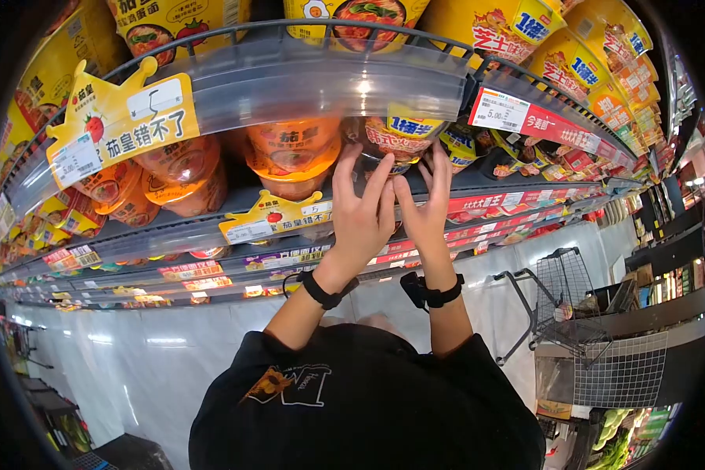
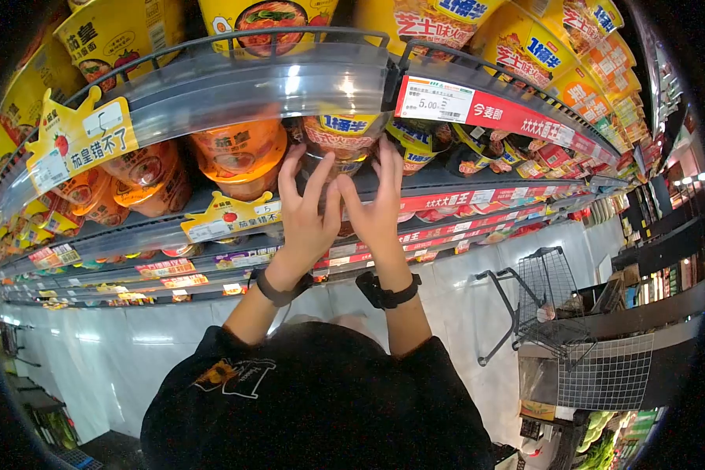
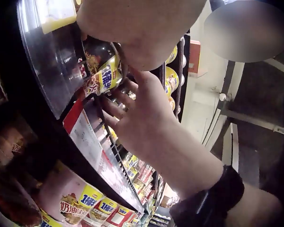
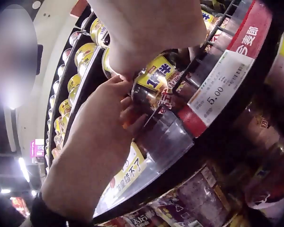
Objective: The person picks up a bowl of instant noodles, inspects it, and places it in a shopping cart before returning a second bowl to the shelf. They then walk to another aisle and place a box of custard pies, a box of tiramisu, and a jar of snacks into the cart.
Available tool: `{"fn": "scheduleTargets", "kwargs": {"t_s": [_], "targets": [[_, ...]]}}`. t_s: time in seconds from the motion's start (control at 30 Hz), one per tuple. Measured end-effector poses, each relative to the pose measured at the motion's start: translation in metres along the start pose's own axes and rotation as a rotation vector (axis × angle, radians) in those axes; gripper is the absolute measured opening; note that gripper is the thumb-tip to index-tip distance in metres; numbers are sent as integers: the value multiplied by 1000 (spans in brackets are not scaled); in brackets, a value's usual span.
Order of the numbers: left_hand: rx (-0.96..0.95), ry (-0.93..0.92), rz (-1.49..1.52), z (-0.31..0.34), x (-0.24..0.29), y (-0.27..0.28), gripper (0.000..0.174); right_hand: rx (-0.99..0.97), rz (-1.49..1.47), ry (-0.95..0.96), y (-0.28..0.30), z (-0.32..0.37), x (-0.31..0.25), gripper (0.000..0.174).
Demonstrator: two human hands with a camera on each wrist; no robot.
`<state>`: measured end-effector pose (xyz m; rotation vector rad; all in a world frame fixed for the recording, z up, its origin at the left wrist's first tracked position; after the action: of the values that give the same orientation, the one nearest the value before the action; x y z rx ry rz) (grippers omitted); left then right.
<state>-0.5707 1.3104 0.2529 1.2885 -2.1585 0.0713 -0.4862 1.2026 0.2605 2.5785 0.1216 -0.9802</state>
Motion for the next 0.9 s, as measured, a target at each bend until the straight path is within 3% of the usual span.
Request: {"fn": "scheduleTargets", "kwargs": {"t_s": [0.67, 0.8, 0.9], "targets": [[-18, -52, -39, 3, -6, -3, 43, -52, 100, -40, 0, 4, 1, 74], [7, -29, 33, 3, -2, -3, 47, -30, -84, -55, 6, 17, 6, 73], [30, -110, 101, 17, 4, -8, 29, -24, -92, -74, 18, 32, -4, 65]]}}
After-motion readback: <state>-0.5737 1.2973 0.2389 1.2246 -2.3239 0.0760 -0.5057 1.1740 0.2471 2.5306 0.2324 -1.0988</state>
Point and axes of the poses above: each hand's wrist, its own z-axis away from the middle knuckle, its own y-axis out of the back of the hand, x = y × z, the point moved 4 cm from there along -z, towards the middle knuckle, and after that the axes turned 6 degrees about -x, right-handed, at the moved point
